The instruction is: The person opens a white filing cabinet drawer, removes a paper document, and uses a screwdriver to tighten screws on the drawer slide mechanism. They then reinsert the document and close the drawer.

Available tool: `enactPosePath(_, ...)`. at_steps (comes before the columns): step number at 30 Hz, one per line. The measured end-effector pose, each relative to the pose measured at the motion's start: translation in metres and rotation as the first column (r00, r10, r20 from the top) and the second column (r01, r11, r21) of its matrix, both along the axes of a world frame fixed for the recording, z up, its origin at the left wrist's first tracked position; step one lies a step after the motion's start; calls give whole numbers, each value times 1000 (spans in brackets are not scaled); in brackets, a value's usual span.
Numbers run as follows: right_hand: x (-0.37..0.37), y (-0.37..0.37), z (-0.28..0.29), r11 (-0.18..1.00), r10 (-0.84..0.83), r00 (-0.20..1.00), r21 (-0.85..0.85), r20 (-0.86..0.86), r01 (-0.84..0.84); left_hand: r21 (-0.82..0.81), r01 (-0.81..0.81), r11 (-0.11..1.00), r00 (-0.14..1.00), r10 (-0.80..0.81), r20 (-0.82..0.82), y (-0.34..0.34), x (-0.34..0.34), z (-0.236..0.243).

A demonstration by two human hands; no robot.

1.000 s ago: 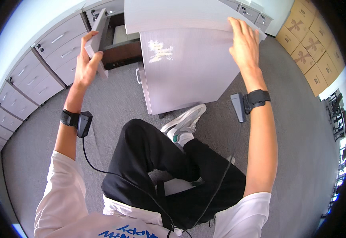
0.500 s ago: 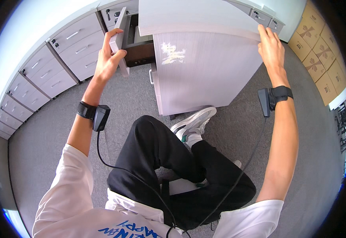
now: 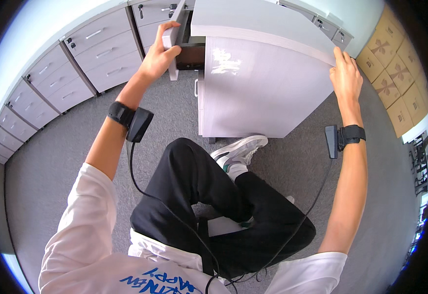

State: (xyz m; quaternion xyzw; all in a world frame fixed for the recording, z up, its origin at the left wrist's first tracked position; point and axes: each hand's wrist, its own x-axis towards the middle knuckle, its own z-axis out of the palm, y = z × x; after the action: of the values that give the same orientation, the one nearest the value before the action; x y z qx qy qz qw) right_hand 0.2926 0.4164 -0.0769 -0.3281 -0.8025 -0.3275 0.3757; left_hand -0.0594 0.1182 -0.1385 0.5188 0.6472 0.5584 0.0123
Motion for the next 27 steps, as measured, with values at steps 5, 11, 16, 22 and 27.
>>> enactPosePath(5, 2, 11, -5, 998, -8, 999, 58, 41, 6, -20, -37, 999, 985, 33, -169, 29, 14, -2)
enactPosePath(11, -2, 23, 0, 989, -144, 985, 24, 96, 143, -50, 18, 999, 999, -16, 39, 39, 19, -5)
enactPosePath(16, -8, 22, 6, 983, -182, 972, -13, 149, 186, 209, -263, 942, 929, 306, -210, 18, 19, -25)
enactPosePath(22, -27, 8, 6, 956, -265, 953, -89, 149, 280, 97, -302, 948, 936, 314, -158, 0, 6, -21)
enactPosePath(27, -37, 0, 0, 938, -179, 979, -284, 97, 200, -144, -10, 990, 999, 5, -34, -9, -11, -7)
